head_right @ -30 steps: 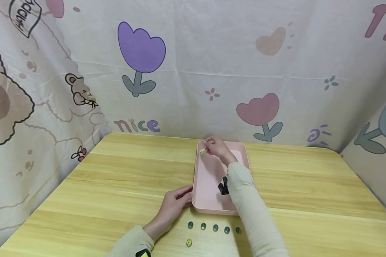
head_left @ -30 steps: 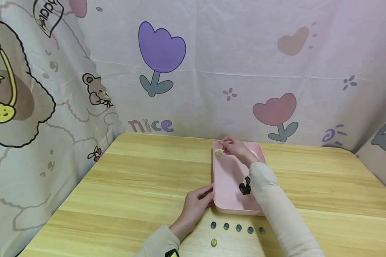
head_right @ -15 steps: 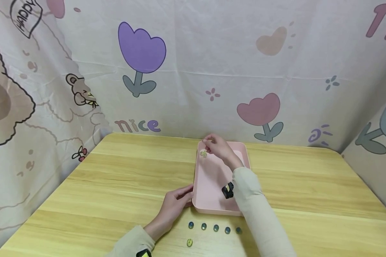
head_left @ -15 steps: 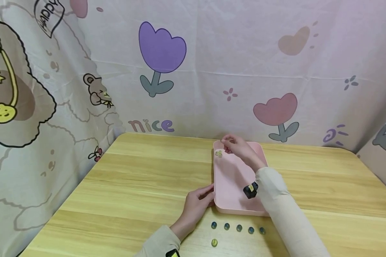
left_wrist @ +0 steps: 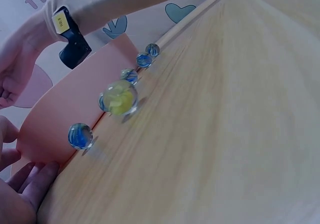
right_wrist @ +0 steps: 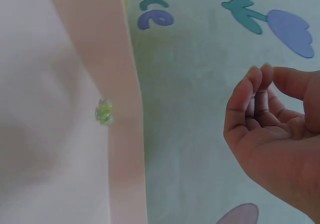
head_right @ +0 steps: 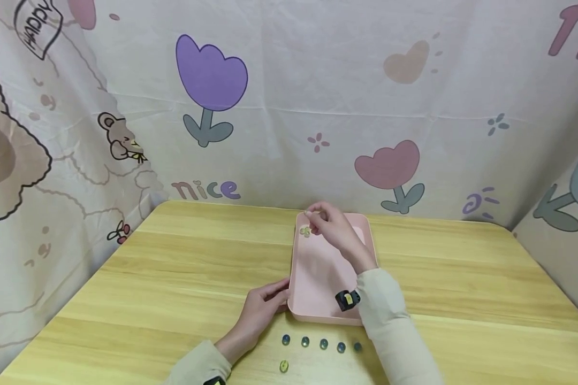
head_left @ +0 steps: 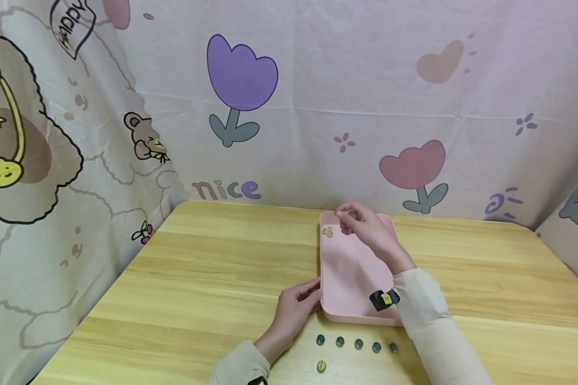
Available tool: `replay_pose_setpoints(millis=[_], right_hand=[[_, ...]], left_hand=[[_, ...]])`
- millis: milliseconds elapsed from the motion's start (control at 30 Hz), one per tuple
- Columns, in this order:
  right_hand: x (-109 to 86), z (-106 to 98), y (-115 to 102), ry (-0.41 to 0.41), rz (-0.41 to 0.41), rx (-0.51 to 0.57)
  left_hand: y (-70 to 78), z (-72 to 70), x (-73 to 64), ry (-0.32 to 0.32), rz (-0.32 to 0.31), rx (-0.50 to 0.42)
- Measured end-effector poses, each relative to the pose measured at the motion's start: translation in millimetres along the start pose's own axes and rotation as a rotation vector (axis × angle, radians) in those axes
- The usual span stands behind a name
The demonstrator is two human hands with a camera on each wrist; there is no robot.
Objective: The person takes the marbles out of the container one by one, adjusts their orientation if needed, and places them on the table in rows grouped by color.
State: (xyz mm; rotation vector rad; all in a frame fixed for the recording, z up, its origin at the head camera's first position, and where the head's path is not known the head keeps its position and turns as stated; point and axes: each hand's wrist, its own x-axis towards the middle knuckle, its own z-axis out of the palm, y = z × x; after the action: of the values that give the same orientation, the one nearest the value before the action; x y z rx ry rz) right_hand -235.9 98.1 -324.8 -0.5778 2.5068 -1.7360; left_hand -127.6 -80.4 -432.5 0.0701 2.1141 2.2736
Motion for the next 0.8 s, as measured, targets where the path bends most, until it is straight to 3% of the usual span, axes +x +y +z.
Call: replay_pose_setpoints(millis=[267, 467, 667, 800], right_hand=[[-12.1, 3, -4, 0.021, -0.032, 0.046], [-14.4, 4, -6, 0.036, -0.035, 0.02], [-18.4, -1, -8, 0.113, -0.046, -0.061], [-22.6, -3, -10, 0.107, -0.053, -0.053]], left_hand=[[0.6, 0.7, -1.7, -0.004, 0.011, -0.008], [0.6, -3.2, -3.2, 0.006, -0.001, 0.009], [0.7, -2.7, -0.9, 0.003, -0.001, 0.007], [0.2, -1.3, 0.3, -0.006, -0.001, -0.002]])
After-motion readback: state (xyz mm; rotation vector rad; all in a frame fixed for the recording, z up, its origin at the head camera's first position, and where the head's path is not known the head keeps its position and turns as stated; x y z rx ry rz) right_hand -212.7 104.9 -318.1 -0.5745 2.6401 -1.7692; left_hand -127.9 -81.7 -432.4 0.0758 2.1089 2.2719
